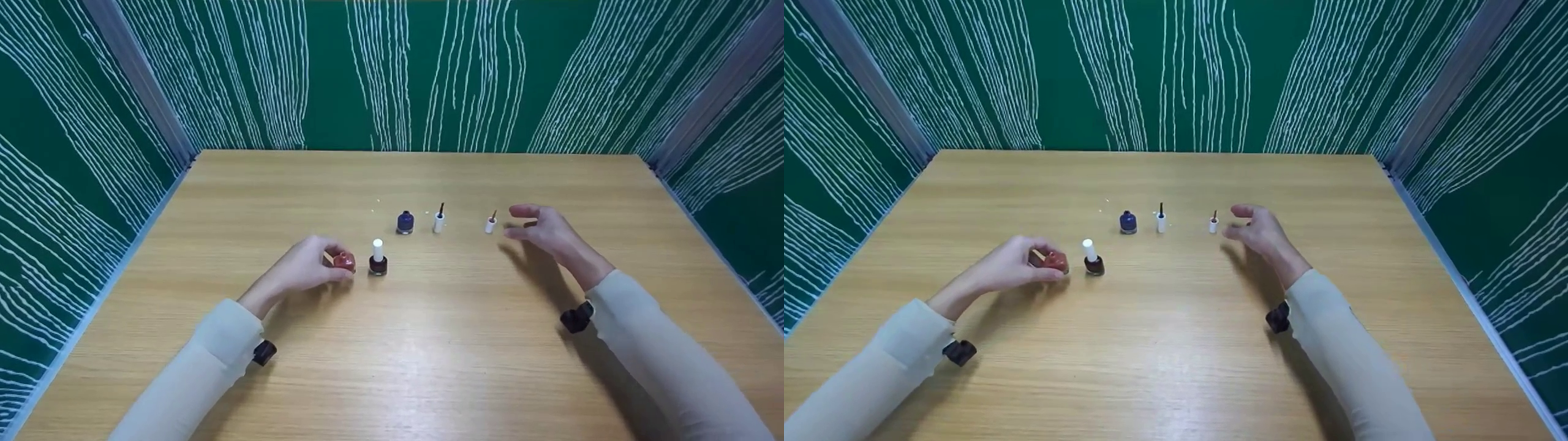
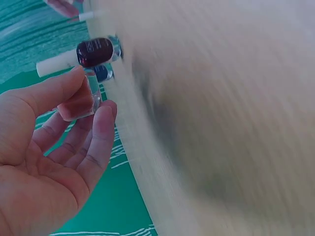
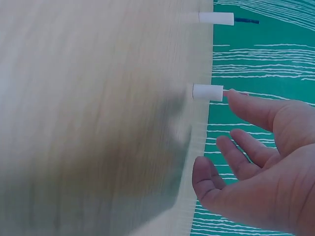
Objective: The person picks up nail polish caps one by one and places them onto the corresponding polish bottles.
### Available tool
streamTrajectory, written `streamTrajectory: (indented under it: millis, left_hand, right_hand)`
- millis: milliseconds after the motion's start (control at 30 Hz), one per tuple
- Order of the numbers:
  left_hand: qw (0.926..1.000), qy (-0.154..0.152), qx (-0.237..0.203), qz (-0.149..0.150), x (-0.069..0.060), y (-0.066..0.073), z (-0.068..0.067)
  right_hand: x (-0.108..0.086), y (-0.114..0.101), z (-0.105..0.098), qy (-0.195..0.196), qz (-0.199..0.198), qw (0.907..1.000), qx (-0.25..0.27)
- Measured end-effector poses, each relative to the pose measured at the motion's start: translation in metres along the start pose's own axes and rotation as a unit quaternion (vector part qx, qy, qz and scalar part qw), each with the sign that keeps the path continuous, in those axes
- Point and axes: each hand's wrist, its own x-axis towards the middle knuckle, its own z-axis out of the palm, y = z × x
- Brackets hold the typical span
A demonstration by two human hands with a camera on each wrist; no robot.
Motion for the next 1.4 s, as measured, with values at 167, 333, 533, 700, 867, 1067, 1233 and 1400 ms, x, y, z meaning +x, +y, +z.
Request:
streamTrajectory:
  millis: [167, 333, 533, 700, 867, 1067, 1233, 1400]
  left_hand:
    - [0.9998, -0.006, -0.004, 0.02, -0.005, 0.003, 0.004]
    - [0.9994, -0.012, -0.01, 0.031, -0.009, 0.001, 0.009]
    - [0.9982, -0.027, -0.028, 0.047, -0.015, 0.004, 0.02]
    - [0.9949, -0.056, -0.049, 0.068, -0.022, 0.019, 0.031]
    - [0.9923, -0.069, -0.047, 0.092, -0.024, 0.028, 0.041]
    - [0.9919, -0.075, -0.045, 0.092, -0.025, 0.028, 0.048]
    - [0.9924, -0.077, -0.041, 0.087, -0.024, 0.029, 0.049]
    - [0.9917, -0.076, -0.039, 0.096, -0.024, 0.03, 0.051]
  right_hand:
    - [0.006, 0.0, 0.002, -0.001, 0.014, 0.9999, -0.003]
    - [0.014, -0.001, 0.006, 0.005, 0.021, 0.9998, -0.001]
    - [0.02, 0.001, 0.011, 0.005, 0.017, 0.9998, -0.006]
    - [0.022, -0.001, 0.014, 0.007, 0.009, 0.9999, -0.007]
    - [0.023, -0.003, 0.017, 0.002, 0.012, 0.9999, -0.003]
    - [0.025, -0.004, 0.021, -0.004, 0.024, 0.9997, -0.006]
    - [0.025, -0.005, 0.022, -0.004, 0.027, 0.9996, -0.007]
    - [0.026, -0.003, 0.023, -0.005, 0.022, 0.9997, -0.002]
